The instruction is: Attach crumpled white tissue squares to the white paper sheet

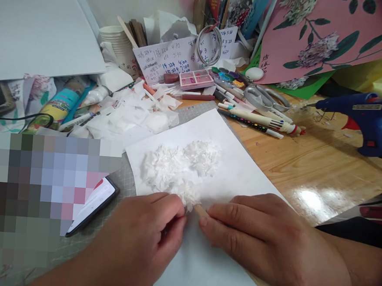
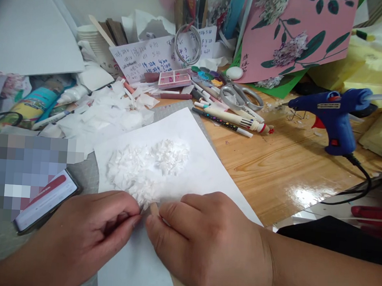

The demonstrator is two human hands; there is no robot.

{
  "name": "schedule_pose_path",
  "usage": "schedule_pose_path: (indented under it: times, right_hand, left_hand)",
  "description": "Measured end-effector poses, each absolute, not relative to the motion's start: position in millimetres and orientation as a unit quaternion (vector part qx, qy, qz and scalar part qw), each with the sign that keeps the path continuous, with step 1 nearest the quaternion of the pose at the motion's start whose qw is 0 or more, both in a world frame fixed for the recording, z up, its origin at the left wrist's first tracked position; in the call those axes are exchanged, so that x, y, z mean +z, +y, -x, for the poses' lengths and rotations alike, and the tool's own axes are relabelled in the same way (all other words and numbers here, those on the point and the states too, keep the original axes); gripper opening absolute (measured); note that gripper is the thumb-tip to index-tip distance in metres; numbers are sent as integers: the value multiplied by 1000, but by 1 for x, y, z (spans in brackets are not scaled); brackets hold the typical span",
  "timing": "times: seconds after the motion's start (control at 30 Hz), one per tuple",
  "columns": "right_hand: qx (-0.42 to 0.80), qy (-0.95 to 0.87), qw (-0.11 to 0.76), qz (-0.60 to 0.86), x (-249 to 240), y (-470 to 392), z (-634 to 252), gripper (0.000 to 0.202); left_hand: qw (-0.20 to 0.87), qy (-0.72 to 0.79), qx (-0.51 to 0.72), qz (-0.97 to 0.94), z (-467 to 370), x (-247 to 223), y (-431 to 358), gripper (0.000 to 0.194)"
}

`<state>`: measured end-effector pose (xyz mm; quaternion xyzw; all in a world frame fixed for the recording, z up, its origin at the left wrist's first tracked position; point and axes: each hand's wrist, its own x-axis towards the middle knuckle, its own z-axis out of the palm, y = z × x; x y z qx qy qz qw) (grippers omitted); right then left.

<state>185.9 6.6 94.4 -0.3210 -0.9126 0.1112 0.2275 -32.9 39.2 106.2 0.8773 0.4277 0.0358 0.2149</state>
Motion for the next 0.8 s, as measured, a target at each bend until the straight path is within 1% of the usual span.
schedule_pose_path:
  times: [0.23,0.33,0.43,0.57,0.73,0.8]
  right_hand:
    - [104,-918,217,314,94,7,-182,45]
    - [109,-917,221,314,94,7,-186,39]
    - [157,-891,263,336,96,7,-194,26]
    - [223,-845,349,338,98,9,-203,24]
    - [252,-846,349,316,101,11,-203,22]
    - [273,-828,356,336,102,11,-202,20]
  left_hand:
    - [229,434,26,-871,29,108,43,17]
    - [241,434,27,-868,31,109,43,16]
    - [238,427,43,-871,33,108,41,16]
    - [219,381,70,-895,35,106,33,17]
    - [182,359,93,-911,35,105,27,18]
    - [160,365,108,-911,36,105,28,19]
